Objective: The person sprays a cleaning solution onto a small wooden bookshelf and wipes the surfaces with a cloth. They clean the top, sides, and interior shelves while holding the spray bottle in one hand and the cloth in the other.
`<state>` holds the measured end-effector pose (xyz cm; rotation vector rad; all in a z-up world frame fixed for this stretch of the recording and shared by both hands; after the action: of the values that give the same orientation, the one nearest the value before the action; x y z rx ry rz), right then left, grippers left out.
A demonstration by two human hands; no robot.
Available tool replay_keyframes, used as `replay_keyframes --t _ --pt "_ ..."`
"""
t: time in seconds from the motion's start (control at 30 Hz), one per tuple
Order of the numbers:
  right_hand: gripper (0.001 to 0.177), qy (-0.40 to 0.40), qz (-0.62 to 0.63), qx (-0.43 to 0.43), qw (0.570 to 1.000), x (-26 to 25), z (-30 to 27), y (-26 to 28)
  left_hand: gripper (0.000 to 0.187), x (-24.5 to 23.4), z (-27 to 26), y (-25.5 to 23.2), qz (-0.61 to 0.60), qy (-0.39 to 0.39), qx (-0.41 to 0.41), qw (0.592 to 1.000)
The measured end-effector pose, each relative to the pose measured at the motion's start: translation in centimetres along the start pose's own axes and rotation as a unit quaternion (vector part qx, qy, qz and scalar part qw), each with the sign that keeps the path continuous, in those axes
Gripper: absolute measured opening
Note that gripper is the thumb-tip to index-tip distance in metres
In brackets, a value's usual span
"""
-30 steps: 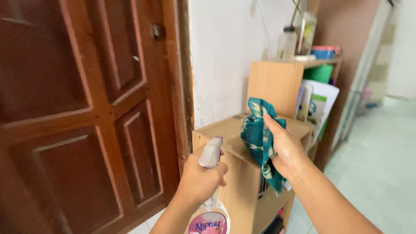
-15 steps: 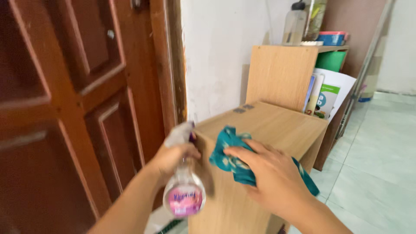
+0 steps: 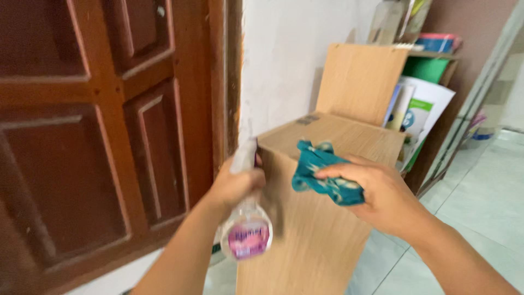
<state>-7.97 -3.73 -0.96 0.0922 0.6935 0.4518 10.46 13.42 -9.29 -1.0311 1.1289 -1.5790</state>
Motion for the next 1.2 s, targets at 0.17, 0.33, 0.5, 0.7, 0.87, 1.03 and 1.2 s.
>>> replay_keyframes --t 0.17,0.33,0.5,0.7,0.87,1.03,1.2 --pt "0.051 0.014 -0.027 0.018 0.999 -2.6 -2.2 -0.8 0.034 0.6 -4.3 -0.4 -0.012 0.029 0.013 0.999" --pt "0.051 -0.027 -0.079 0.067 0.994 -4.3 -3.9 -0.1 0.034 -0.2 -6.9 -0.9 0.006 0.033 0.005 0.999" --pt "0.076 -0.159 -0.336 -0.009 0.928 -1.6 -5.6 5.1 0.036 -1.3 -8.4 -0.8 -0.041 0.054 -0.024 0.997" --pt "0.066 -0.104 -0.302 -0.145 0.936 11.9 -2.0 10.3 0.034 -4.8 -10.3 -1.4 -0.054 -0.005 0.023 0.998" --pt "0.085 -0.007 -0.421 -0.166 0.892 9.5 -4.1 6.5 0.031 -7.3 -11.7 0.3 0.004 -0.019 0.016 1.0" --pt "0.089 -0.034 -0.524 -0.12 0.843 1.2 -10.3 3.9 0.028 -7.1 -11.2 -0.3 -0.016 0.002 0.026 1.0" --pt "0.079 -0.042 -0.412 -0.186 0.891 7.1 -6.2 6.7 0.033 -6.2 -12.0 -0.7 0.002 -0.015 0.014 1.0"
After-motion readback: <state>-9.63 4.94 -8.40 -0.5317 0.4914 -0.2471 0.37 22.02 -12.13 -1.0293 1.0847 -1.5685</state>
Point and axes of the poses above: each hand's wrist, its own z-axis towards the middle knuckle, its own x-axis out of the palm, y = z × x, the point moved 7 cm from there along z, towards the middle knuckle, and after that the axes turned 12 degrees about -y, right-handed, at the moved point
